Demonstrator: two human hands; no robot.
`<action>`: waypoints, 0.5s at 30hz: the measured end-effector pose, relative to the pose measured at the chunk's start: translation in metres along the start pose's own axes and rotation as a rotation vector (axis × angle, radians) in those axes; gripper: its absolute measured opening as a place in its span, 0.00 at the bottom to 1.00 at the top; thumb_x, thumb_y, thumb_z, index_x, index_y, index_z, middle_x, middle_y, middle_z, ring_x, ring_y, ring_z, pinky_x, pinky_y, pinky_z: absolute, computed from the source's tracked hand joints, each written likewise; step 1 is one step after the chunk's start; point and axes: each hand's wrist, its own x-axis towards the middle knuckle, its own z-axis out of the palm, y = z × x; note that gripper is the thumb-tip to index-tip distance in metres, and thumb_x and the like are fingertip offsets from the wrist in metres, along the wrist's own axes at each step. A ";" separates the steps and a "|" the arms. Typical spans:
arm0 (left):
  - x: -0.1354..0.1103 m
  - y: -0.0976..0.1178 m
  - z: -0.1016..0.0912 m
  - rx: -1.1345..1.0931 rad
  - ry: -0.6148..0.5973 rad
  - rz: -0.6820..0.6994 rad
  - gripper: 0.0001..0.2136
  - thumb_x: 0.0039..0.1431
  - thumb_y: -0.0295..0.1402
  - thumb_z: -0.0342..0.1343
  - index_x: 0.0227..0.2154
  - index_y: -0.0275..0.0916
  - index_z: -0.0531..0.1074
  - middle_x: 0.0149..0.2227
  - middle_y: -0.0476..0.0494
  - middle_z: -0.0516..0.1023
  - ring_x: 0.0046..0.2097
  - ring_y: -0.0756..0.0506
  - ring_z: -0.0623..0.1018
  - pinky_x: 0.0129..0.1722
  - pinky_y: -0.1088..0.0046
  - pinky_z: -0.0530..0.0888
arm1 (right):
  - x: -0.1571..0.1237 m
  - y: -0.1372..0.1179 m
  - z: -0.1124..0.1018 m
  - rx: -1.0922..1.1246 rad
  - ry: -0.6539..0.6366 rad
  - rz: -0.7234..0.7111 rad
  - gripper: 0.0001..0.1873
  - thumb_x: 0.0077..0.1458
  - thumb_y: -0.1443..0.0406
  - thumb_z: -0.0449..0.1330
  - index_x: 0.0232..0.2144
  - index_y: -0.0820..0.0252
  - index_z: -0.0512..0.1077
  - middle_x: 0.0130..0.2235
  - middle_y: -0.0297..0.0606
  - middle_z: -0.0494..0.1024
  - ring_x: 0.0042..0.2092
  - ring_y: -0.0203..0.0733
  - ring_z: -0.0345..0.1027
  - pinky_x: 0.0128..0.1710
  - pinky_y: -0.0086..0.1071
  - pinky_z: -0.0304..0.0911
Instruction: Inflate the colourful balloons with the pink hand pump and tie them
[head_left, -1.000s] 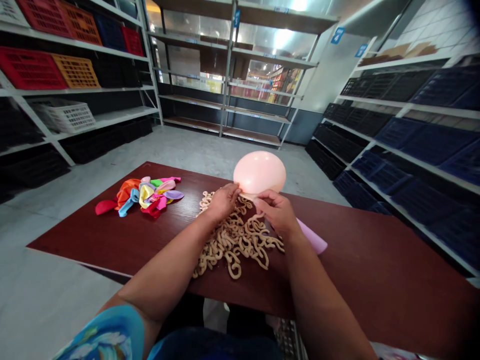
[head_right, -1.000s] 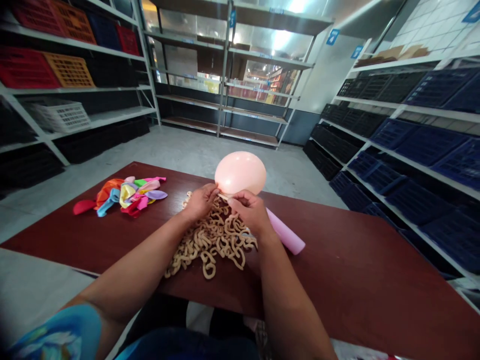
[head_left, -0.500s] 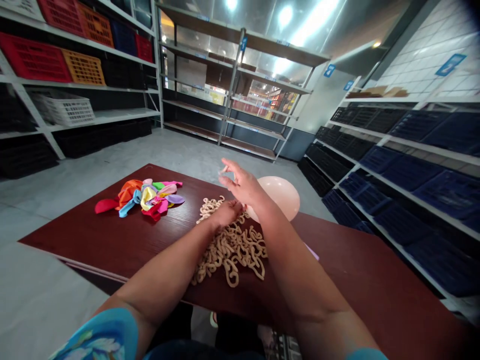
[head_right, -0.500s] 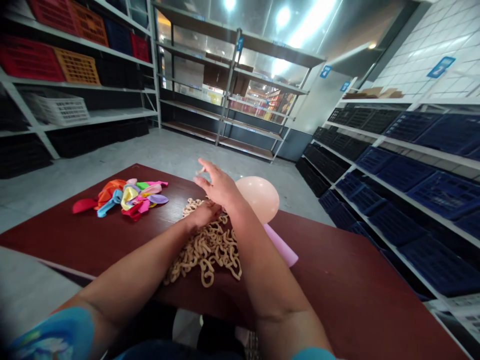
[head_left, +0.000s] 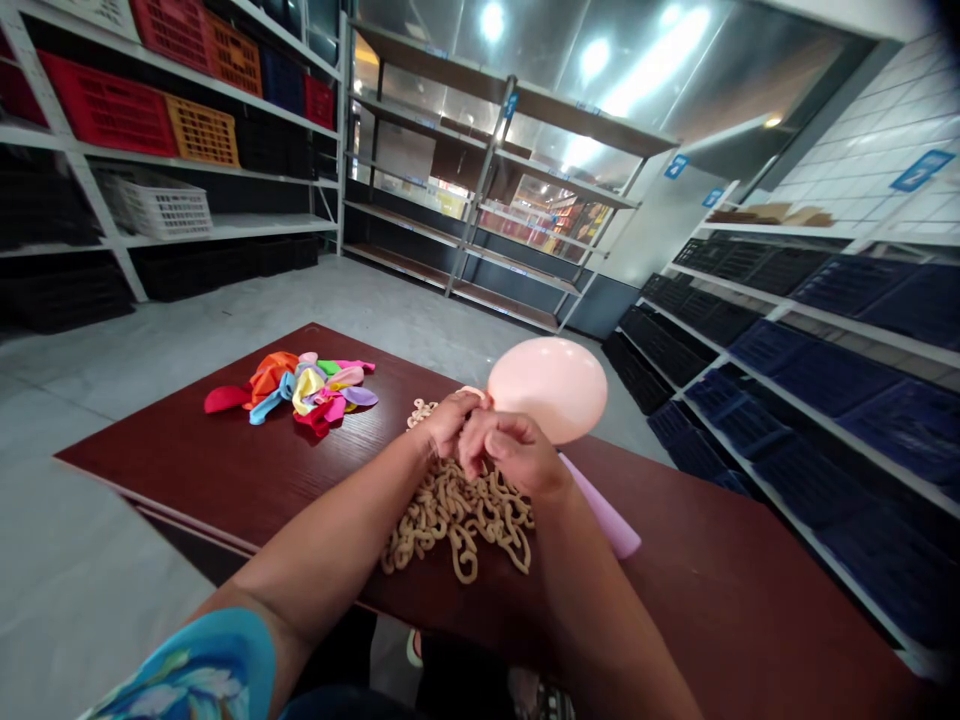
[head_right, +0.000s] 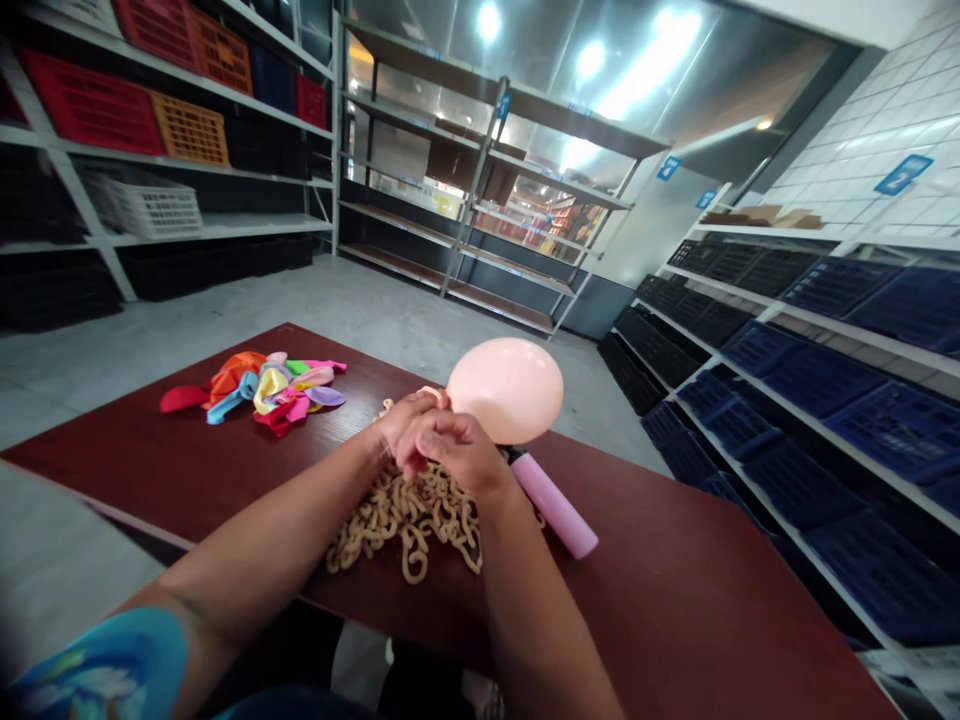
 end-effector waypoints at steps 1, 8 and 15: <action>0.001 0.000 -0.002 -0.060 -0.040 -0.018 0.07 0.53 0.33 0.46 0.23 0.37 0.58 0.18 0.54 0.53 0.17 0.58 0.51 0.15 0.80 0.50 | -0.007 0.012 -0.004 0.060 -0.030 0.068 0.18 0.50 0.51 0.53 0.25 0.60 0.70 0.24 0.34 0.70 0.24 0.33 0.64 0.24 0.30 0.60; 0.004 0.001 -0.006 -0.525 -0.253 -0.197 0.06 0.50 0.30 0.51 0.24 0.35 0.59 0.19 0.57 0.49 0.15 0.60 0.47 0.13 0.85 0.43 | -0.006 0.079 -0.023 0.225 0.555 0.304 0.11 0.44 0.57 0.60 0.25 0.58 0.65 0.21 0.28 0.68 0.18 0.28 0.55 0.14 0.23 0.43; -0.007 0.008 0.006 -0.741 -0.449 -0.495 0.07 0.52 0.28 0.51 0.24 0.34 0.58 0.20 0.56 0.49 0.15 0.61 0.48 0.12 0.86 0.47 | 0.000 0.083 -0.010 0.389 0.590 0.152 0.24 0.44 0.58 0.59 0.45 0.53 0.65 0.43 0.37 0.72 0.36 0.37 0.67 0.24 0.28 0.62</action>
